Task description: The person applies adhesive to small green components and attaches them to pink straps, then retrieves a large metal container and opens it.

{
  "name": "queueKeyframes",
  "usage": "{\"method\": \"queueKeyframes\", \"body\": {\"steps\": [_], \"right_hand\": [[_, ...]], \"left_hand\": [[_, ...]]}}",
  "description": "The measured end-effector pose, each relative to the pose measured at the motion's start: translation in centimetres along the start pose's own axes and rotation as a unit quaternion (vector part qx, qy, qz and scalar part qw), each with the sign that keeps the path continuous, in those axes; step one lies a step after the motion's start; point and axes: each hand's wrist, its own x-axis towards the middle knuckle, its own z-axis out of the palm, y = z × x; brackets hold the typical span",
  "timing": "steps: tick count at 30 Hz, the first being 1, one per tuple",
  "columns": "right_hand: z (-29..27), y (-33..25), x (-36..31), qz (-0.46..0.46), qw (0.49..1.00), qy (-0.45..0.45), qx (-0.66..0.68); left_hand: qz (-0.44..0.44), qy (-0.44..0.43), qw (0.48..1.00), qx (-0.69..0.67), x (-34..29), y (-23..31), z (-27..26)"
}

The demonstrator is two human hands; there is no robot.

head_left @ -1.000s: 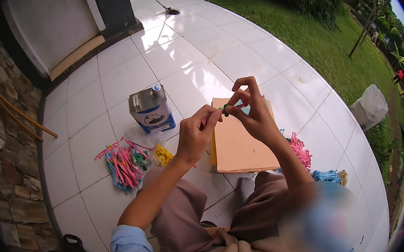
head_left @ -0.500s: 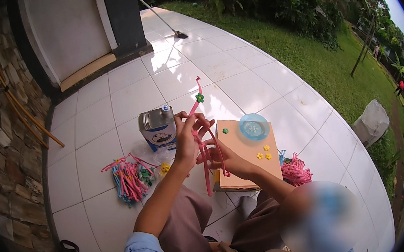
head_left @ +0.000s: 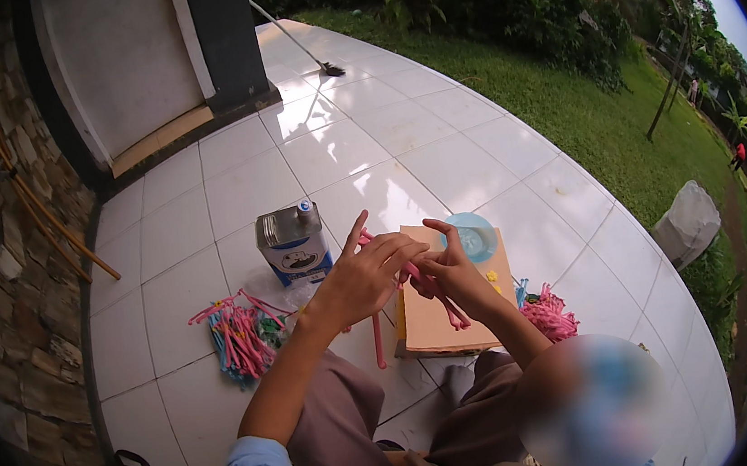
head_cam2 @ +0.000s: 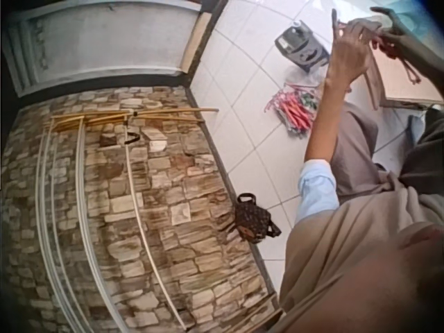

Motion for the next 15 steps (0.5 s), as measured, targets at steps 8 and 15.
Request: {"method": "queueKeyframes", "body": {"steps": [8, 15], "right_hand": [[-2.8, -2.4, -0.6, -0.025, 0.983, -0.005, -0.183], [-4.1, -2.8, -1.2, -0.223, 0.89, 0.133, -0.375]], "left_hand": [[-0.126, 0.006, 0.986, -0.109, -0.7, -1.8, 0.3], [-0.203, -0.083, 0.946, -0.24, -0.6, -1.2, 0.9]]}}
